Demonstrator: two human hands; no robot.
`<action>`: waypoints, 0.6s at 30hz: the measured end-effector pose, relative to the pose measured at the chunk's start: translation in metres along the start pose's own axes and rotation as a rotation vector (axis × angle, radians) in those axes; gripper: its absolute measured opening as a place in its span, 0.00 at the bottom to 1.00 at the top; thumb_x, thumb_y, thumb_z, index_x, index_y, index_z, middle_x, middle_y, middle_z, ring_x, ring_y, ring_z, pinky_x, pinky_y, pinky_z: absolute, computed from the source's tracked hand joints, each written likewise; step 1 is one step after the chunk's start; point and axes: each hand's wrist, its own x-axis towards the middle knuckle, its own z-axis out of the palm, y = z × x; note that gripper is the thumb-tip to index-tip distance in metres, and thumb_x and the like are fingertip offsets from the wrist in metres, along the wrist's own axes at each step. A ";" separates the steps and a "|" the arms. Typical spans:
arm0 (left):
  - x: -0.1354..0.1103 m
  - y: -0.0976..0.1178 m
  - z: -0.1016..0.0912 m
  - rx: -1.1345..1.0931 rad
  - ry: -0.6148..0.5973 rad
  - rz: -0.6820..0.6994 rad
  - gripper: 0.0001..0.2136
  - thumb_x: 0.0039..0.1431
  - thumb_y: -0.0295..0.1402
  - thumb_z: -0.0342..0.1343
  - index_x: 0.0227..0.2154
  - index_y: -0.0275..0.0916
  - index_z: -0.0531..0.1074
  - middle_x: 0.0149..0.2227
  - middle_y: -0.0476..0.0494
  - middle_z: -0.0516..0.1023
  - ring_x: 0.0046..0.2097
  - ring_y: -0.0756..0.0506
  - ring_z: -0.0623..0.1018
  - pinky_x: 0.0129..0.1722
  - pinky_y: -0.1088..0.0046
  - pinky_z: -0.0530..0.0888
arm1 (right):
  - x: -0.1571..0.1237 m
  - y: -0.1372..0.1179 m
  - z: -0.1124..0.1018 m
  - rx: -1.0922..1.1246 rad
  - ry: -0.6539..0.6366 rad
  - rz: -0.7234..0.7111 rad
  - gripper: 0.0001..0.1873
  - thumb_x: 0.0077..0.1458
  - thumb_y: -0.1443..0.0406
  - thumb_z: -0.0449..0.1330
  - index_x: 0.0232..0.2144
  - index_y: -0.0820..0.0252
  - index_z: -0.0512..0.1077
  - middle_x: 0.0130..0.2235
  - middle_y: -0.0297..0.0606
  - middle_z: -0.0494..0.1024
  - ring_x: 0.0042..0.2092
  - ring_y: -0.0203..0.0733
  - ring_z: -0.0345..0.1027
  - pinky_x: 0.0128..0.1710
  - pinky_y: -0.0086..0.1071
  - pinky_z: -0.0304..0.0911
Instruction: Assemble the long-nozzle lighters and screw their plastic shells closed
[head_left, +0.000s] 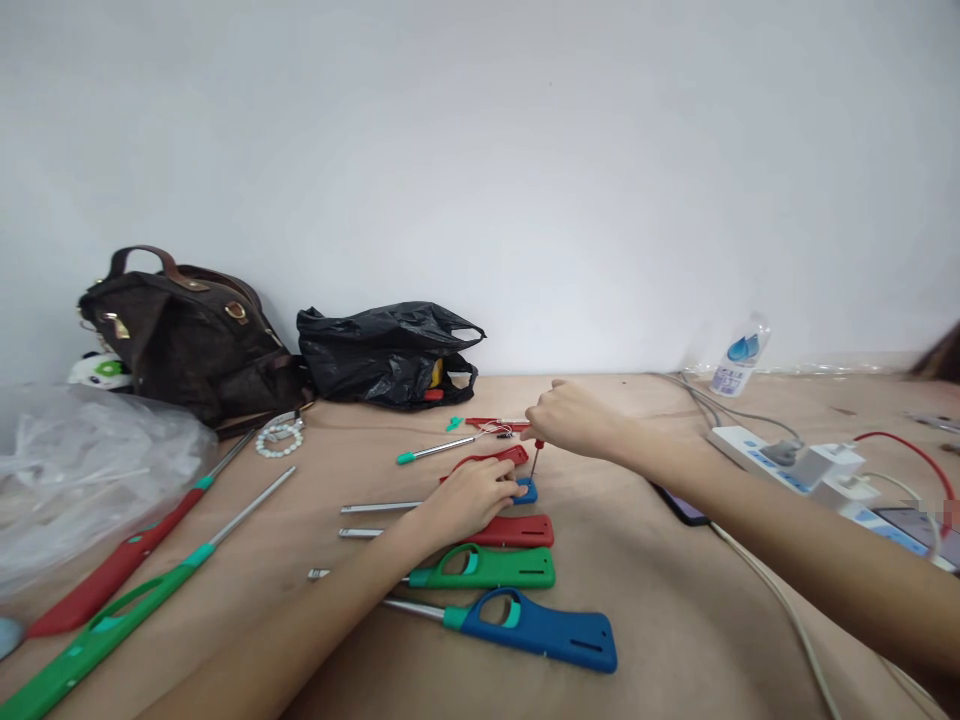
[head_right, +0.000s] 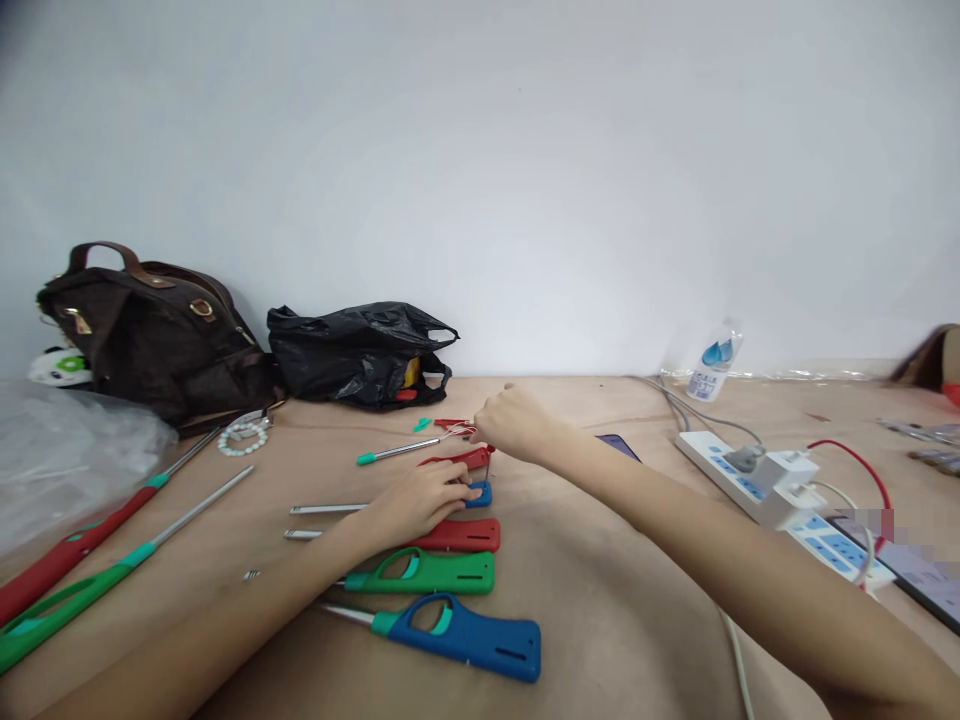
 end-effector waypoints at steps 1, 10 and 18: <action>0.000 0.000 0.000 0.001 0.002 0.000 0.10 0.62 0.25 0.50 0.40 0.41 0.76 0.40 0.43 0.74 0.40 0.44 0.75 0.41 0.69 0.72 | 0.000 0.000 0.000 -0.010 -0.004 0.014 0.17 0.64 0.61 0.52 0.30 0.67 0.73 0.33 0.51 0.79 0.38 0.50 0.74 0.38 0.36 0.58; 0.000 0.001 -0.001 -0.018 0.012 0.008 0.10 0.61 0.24 0.51 0.41 0.40 0.76 0.41 0.43 0.74 0.42 0.43 0.75 0.42 0.68 0.72 | -0.002 0.002 0.006 0.059 0.048 -0.069 0.08 0.60 0.70 0.54 0.34 0.66 0.73 0.33 0.48 0.79 0.36 0.45 0.73 0.33 0.31 0.58; 0.000 0.001 -0.001 0.013 -0.013 0.005 0.10 0.61 0.25 0.52 0.40 0.40 0.76 0.41 0.43 0.74 0.41 0.44 0.74 0.41 0.69 0.72 | -0.002 0.003 0.008 0.045 0.059 -0.139 0.08 0.58 0.71 0.56 0.41 0.68 0.71 0.40 0.49 0.79 0.43 0.46 0.72 0.37 0.31 0.60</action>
